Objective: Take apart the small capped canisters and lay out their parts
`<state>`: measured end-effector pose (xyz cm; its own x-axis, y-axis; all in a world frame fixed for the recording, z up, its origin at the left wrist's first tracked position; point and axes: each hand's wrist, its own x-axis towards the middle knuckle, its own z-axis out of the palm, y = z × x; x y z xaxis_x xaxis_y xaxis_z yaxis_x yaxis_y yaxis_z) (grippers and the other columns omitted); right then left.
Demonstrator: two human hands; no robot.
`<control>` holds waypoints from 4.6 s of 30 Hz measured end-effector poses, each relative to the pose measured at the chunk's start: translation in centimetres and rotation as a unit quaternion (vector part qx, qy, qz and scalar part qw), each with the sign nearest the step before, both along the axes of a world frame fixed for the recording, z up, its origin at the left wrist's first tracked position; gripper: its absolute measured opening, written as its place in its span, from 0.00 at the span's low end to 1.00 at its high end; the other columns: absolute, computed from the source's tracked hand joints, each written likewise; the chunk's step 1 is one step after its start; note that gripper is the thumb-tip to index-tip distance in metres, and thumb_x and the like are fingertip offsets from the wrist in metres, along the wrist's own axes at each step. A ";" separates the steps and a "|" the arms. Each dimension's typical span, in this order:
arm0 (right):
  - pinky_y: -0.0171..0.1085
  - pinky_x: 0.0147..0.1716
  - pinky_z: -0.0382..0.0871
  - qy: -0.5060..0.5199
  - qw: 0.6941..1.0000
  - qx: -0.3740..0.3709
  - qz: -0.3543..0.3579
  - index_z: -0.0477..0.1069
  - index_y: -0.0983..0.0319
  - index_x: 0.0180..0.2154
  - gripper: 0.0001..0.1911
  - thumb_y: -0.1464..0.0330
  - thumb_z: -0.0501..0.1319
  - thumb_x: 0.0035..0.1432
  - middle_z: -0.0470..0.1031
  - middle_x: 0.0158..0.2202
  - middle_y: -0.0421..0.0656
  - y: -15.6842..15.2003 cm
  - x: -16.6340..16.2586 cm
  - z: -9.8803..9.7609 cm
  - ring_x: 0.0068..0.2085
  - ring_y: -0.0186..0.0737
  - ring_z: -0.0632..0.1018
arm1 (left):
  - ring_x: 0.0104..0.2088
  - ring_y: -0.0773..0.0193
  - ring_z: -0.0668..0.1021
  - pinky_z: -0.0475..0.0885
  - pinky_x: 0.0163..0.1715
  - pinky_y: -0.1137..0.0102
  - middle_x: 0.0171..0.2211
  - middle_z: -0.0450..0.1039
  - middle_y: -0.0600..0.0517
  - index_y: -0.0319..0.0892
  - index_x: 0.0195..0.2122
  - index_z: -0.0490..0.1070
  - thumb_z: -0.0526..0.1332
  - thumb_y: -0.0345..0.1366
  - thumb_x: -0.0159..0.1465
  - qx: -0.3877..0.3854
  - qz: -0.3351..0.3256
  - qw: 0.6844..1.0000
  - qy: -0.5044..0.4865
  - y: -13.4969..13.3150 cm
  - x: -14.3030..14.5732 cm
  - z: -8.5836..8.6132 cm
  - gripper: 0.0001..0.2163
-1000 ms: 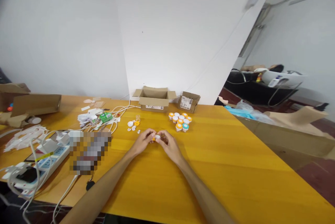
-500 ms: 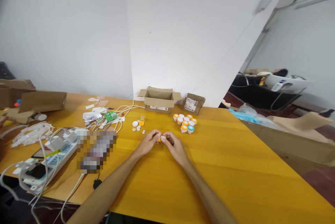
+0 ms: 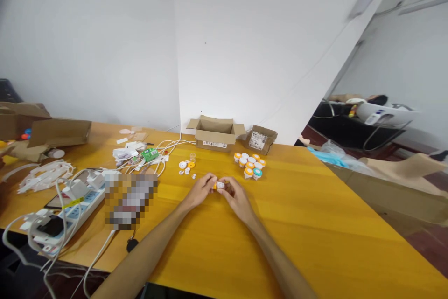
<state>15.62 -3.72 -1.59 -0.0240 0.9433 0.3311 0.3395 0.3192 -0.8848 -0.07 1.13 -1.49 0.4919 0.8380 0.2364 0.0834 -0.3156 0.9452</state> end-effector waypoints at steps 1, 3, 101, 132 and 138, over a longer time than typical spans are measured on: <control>0.40 0.36 0.73 0.008 1.000 -0.008 0.002 0.70 0.57 0.39 0.18 0.51 0.63 0.53 0.77 0.35 0.42 0.1 0.0 -0.1 0.34 0.42 0.77 | 0.29 0.66 0.68 0.66 0.31 0.71 0.27 0.64 0.56 0.43 0.31 0.64 0.51 0.50 0.66 -0.002 0.000 1.000 -0.002 0.0 0.0 0.0 0.16; 0.41 0.36 0.74 0.029 0.999 -0.022 0.000 0.69 0.56 0.40 0.20 0.50 0.64 0.51 0.77 0.36 0.42 0.2 0.0 -0.4 0.35 0.43 0.78 | 0.30 0.66 0.69 0.67 0.33 0.71 0.29 0.66 0.55 0.43 0.32 0.65 0.51 0.49 0.66 -0.007 0.000 1.000 -0.007 -0.1 0.0 0.0 0.15; 0.39 0.34 0.70 -0.075 0.995 -0.026 -0.053 0.72 0.58 0.30 0.20 0.50 0.53 0.57 0.79 0.30 0.43 2.5 -1.3 1.7 0.32 0.44 0.78 | 0.36 0.64 0.75 0.70 0.41 0.68 0.34 0.72 0.54 0.42 0.34 0.68 0.71 0.42 0.50 -0.078 0.011 0.989 -0.122 0.1 -0.4 0.6 0.16; 0.40 0.38 0.74 0.116 0.992 -0.037 -0.023 0.71 0.58 0.39 0.17 0.58 0.65 0.48 0.78 0.36 0.42 2.7 -1.8 -0.4 0.37 0.42 0.79 | 0.30 0.64 0.74 0.69 0.34 0.70 0.30 0.75 0.55 0.42 0.36 0.73 0.68 0.35 0.50 -0.008 0.076 0.997 -0.004 0.7 -0.9 0.1 0.11; 0.39 0.34 0.73 0.075 0.997 -0.030 -0.012 0.71 0.59 0.33 0.13 0.56 0.61 0.52 0.77 0.31 0.41 2.4 -1.6 0.2 0.32 0.41 0.78 | 0.28 0.65 0.74 0.69 0.34 0.70 0.28 0.75 0.55 0.42 0.34 0.73 0.68 0.33 0.49 -0.015 0.071 0.997 -0.010 0.7 -0.9 0.2 0.10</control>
